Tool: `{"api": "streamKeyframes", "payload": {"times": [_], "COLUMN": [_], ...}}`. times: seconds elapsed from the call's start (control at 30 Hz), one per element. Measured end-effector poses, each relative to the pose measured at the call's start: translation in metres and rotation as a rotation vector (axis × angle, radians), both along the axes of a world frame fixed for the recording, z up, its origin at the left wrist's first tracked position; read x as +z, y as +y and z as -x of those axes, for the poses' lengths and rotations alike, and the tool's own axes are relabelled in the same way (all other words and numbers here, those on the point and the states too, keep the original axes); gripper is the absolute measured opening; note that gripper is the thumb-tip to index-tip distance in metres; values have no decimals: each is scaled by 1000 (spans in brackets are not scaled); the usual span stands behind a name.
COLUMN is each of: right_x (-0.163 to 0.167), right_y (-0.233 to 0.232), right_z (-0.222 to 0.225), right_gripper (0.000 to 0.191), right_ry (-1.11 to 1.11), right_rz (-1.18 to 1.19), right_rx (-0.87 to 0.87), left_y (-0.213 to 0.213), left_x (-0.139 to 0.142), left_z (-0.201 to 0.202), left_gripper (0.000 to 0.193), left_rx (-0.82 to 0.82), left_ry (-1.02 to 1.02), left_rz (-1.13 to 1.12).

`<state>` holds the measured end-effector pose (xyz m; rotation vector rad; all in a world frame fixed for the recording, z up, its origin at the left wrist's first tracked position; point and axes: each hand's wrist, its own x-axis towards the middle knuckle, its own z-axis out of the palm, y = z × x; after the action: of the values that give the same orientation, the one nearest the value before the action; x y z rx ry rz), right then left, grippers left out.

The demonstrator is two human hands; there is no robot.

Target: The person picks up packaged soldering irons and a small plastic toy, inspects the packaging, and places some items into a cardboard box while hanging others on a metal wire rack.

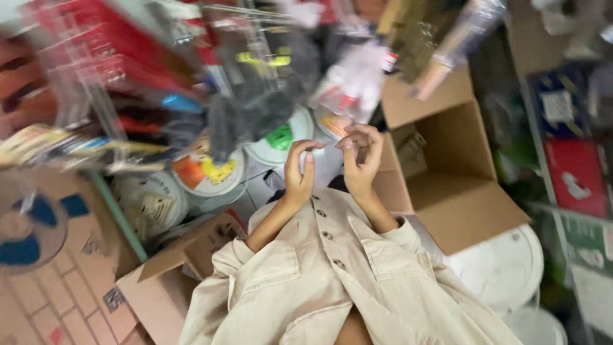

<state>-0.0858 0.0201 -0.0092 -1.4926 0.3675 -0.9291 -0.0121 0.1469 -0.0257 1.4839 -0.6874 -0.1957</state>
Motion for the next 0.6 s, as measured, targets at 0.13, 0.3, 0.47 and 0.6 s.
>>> {"api": "streamKeyframes", "payload": {"times": [0.13, 0.3, 0.47, 0.6], "right_x": [-8, -53, -148, -224], "right_y": [-57, -144, -235, -258], "right_z": [58, 122, 165, 183], "right_gripper": [23, 14, 22, 37], "right_ry": [92, 282, 786, 1091], "right_rz": [-89, -150, -73, -100], "right_rx": [-185, -348, -376, -282], "left_y": [-80, -145, -215, -301], "left_x": [-10, -32, -87, -157], "left_z": [40, 88, 126, 137], "left_gripper": [23, 21, 27, 42], "left_rx": [-201, -313, -503, -674], "left_ry": [183, 284, 216, -108], "left_rz": [6, -116, -376, -961]}}
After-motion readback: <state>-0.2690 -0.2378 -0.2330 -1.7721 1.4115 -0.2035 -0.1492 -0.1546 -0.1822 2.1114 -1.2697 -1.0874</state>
